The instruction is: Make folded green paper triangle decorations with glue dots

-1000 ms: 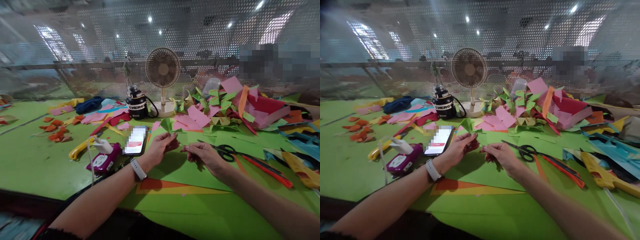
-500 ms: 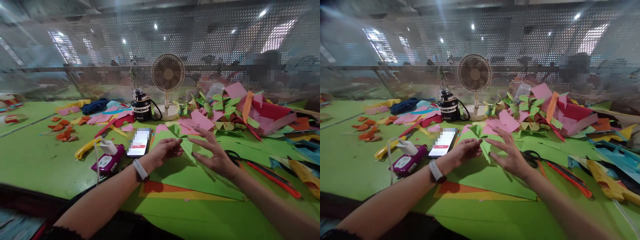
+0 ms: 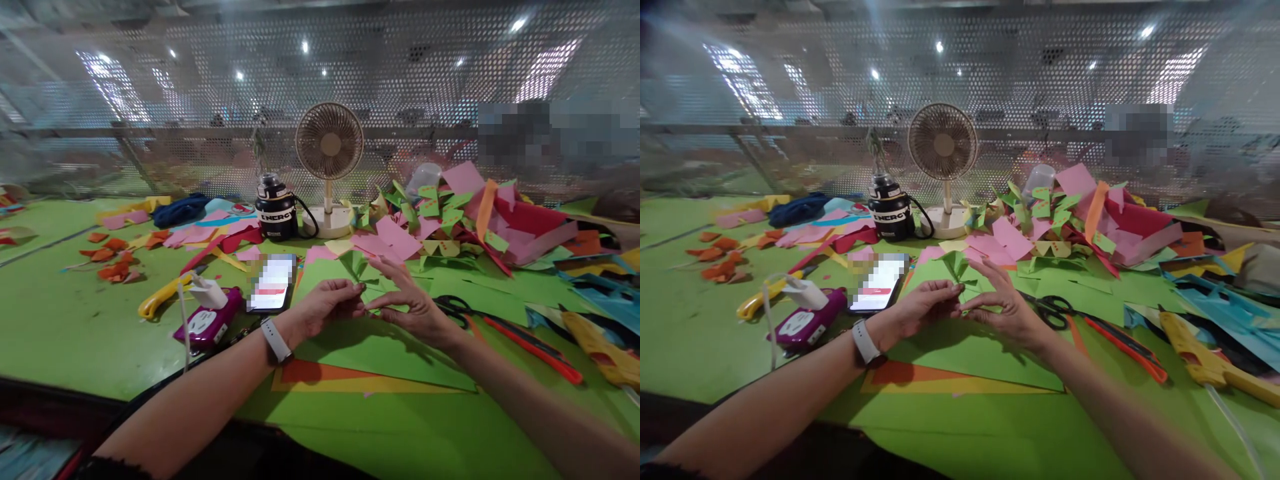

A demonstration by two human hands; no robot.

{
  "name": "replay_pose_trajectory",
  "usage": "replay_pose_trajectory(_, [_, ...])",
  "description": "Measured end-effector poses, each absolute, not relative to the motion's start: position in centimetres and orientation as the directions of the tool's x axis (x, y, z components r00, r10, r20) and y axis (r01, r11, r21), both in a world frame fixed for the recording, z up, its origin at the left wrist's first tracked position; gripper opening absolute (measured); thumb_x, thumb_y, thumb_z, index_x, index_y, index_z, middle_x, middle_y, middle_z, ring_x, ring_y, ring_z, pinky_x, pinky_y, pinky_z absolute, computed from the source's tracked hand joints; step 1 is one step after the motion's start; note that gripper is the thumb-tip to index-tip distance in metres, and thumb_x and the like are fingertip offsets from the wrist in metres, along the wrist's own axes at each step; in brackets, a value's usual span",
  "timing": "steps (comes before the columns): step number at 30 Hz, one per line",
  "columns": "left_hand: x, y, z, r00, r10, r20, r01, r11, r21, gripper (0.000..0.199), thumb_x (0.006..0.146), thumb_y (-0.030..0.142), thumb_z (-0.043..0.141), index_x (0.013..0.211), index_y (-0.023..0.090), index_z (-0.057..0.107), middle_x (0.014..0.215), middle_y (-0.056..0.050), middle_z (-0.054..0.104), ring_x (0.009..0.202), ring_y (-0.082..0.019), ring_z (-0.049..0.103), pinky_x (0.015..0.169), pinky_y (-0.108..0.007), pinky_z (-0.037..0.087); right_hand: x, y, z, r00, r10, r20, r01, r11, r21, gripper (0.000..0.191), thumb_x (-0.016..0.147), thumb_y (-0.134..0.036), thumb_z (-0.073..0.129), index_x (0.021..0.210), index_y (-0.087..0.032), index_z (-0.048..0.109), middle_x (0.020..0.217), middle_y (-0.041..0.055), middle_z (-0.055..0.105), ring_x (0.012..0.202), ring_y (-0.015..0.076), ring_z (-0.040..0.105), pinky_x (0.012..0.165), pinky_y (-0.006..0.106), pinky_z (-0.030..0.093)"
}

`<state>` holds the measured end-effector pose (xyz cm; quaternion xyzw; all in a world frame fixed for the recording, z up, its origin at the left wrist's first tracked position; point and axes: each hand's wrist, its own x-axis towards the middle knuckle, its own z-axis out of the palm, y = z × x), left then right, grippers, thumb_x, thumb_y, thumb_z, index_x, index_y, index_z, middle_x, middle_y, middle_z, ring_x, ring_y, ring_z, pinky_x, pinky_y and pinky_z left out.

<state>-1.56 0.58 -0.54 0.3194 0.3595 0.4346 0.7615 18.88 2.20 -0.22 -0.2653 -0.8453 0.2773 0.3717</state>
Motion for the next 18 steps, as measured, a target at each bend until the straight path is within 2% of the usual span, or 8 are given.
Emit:
replay_pose_trajectory(4, [-1.5,0.6,-0.4,0.346,0.892,-0.292,-0.470,0.434,0.768,0.012,0.076,0.016,0.078,0.075,0.013,0.066,0.064,-0.001,0.069,0.060,-0.012,0.068,0.060,-0.021,0.056,18.5,2.0,-0.6,-0.545,0.719,0.432,0.270,0.638,-0.721,0.028,0.085,-0.052,0.061,0.080,-0.031,0.078,0.150,0.0009,0.042,0.144,0.0283,0.024,0.114,0.055,0.022])
replay_pose_trajectory(9, [-1.2,0.1,-0.1,0.327,0.904,-0.276,-0.513,0.415,0.751,0.006,0.079,0.013,0.074,0.076,0.012,0.068,0.070,-0.004,0.073,0.066,-0.015,0.071,0.071,-0.027,0.058,18.0,1.8,-0.9,-0.455,0.775,0.438,0.317,0.600,-0.734,0.029,0.086,-0.048,0.062,0.072,-0.025,0.074,0.146,0.0049,0.047,0.140,0.0273,0.033,0.113,0.052,0.024])
replay_pose_trajectory(14, [-0.8,-0.4,-0.4,0.338,0.925,-0.173,-0.505,0.333,0.796,0.017,0.070,0.023,0.083,0.076,0.014,0.070,0.075,-0.003,0.074,0.070,-0.015,0.070,0.077,-0.029,0.055,17.7,1.6,-0.7,-0.397,0.812,0.428,0.377,0.569,-0.731,0.028,0.083,-0.042,0.065,0.063,-0.022,0.066,0.142,0.0090,0.051,0.137,0.0281,0.037,0.113,0.052,0.024])
replay_pose_trajectory(18, [-0.7,-0.4,-0.6,0.351,0.927,-0.130,-0.472,0.295,0.831,0.026,0.066,0.032,0.085,0.078,0.015,0.070,0.077,-0.004,0.074,0.074,-0.017,0.070,0.083,-0.034,0.053,17.6,1.6,-0.6,-0.386,0.829,0.405,0.361,0.540,-0.760,0.028,0.080,-0.041,0.067,0.060,-0.021,0.065,0.137,0.0098,0.055,0.134,0.0286,0.040,0.111,0.051,0.026])
